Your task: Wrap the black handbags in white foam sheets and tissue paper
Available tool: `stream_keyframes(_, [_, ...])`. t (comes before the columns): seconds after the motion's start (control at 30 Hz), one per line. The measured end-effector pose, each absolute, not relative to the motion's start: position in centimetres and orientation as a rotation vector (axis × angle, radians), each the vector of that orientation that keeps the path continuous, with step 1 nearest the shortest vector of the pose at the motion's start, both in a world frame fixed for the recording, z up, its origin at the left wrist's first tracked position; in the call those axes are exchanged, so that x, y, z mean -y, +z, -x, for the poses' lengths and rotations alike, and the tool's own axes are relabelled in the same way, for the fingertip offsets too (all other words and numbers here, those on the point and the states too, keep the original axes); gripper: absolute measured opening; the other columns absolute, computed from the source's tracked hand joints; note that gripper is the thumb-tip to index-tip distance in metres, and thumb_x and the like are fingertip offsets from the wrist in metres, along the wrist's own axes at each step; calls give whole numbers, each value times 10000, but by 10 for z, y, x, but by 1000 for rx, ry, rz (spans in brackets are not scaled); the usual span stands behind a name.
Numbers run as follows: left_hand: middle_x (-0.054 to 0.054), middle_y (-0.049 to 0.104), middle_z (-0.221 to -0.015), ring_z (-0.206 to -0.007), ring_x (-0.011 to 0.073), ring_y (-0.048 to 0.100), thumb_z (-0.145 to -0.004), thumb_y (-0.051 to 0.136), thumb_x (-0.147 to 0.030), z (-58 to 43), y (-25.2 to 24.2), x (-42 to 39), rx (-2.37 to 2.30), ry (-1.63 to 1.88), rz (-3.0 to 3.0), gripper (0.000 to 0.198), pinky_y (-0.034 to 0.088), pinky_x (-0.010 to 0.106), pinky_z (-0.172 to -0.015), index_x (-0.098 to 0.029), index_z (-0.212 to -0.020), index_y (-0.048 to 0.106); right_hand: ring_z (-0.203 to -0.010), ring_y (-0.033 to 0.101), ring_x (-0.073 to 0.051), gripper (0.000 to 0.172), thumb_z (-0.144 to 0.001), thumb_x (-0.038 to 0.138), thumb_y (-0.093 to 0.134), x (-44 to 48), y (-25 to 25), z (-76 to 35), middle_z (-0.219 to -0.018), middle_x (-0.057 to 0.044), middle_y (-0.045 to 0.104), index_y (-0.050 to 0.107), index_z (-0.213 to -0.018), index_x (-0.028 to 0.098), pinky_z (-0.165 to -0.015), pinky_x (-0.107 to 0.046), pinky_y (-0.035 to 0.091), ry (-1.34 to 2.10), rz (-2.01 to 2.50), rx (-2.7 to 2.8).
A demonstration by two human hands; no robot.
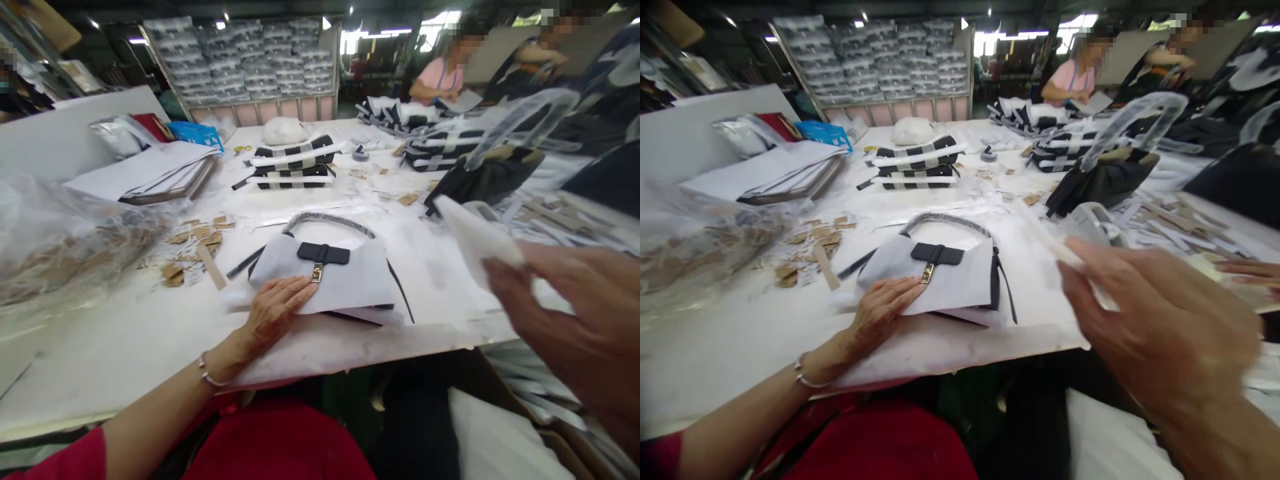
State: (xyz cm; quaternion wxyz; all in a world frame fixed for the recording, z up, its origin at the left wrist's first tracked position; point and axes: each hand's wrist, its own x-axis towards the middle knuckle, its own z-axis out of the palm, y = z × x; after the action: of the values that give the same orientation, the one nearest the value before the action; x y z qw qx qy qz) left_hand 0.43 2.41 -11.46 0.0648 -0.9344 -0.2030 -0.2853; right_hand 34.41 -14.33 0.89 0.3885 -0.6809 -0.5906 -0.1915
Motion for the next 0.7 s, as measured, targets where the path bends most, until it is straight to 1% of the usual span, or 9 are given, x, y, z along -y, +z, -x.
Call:
stream_keyframes(0.07, [72, 647, -1311, -1193, 205, 608, -979, 436, -123, -4, -117, -25, 614, -891, 2830, 394, 459, 372, -969, -230, -1345, 538, -849, 661, -241, 298, -877, 346, 662, 102, 46, -286, -927, -45, 744, 692, -1174, 352, -745, -400, 469, -838, 1513, 1835])
stream_keyframes(0.1, [73, 643, -1315, -1198, 208, 601, -982, 442, -130, -4, -119, -25, 617, -900, 2836, 383, 456, 375, -972, -226, -1339, 542, -850, 660, -244, 274, -905, 315, 626, 79, 56, -256, -931, -59, 742, 692, -1169, 285, -714, -389, 470, -878, 1456, 1926])
stream_keyframes(0.17, [78, 644, -1305, -1198, 215, 593, -981, 462, -139, -4, -122, -25, 623, -903, 2847, 374, 451, 379, -970, -227, -1335, 546, -819, 654, -236, 190, -932, 291, 595, 38, 56, -204, -871, -64, 726, 707, -1073, 232, -676, -365, 469, -778, 1415, 2050])
stream_keyframes(0.23, [78, 667, -1244, -1164, 220, 601, -976, 491, -157, -4, -123, -25, 637, -931, 2846, 351, 457, 383, -952, -236, -1309, 567, -806, 652, -228, 149, -891, 334, 669, 8, 37, -173, -870, -61, 716, 705, -987, 226, -659, -340, 476, -537, 1437, 2224])
stream_keyframes(0.33, [64, 672, -1188, -1128, 212, 600, -981, 516, -210, -4, -123, -25, 641, -998, 2861, 310, 458, 381, -938, -253, -1281, 580, -819, 674, -220, 212, -789, 437, 772, -9, 3, -173, -874, -33, 727, 716, -890, 260, -716, -327, 508, -132, 1400, 2526])
stream_keyframes(0.43, [61, 651, -1215, -1100, 195, 599, -1004, 486, -233, -4, -120, -25, 630, -983, 2885, 325, 453, 366, -912, -255, -1323, 542, -966, 686, -236, 351, -747, 432, 793, -5, -16, -204, -1062, -37, 730, 712, -1054, 283, -826, -342, 535, 160, 1491, 2489])
stream_keyframes(0.5, [55, 658, -1186, -1041, 188, 613, -1015, 463, -234, -4, -119, -25, 640, -968, 2882, 315, 453, 359, -877, -249, -1319, 541, -1023, 679, -253, 414, -751, 416, 775, 3, -22, -221, -1157, -43, 711, 682, -1133, 284, -868, -375, 542, 266, 1635, 2348])
stream_keyframes(0.63, [68, 650, -1181, -1007, 189, 612, -1019, 445, -225, -3, -116, -25, 639, -946, 2876, 324, 446, 353, -862, -237, -1331, 532, -988, 685, -247, 365, -775, 366, 729, 16, -31, -228, -1142, -26, 714, 664, -1122, 272, -876, -402, 551, 376, 1791, 2118])
stream_keyframes(0.7, [77, 639, -1210, -1014, 193, 610, -1017, 443, -210, -3, -115, -24, 635, -941, 2871, 340, 445, 353, -858, -238, -1345, 522, -1046, 663, -248, 431, -759, 322, 735, 17, -29, -225, -1190, -33, 694, 650, -1178, 269, -935, -416, 531, 355, 1775, 2108])
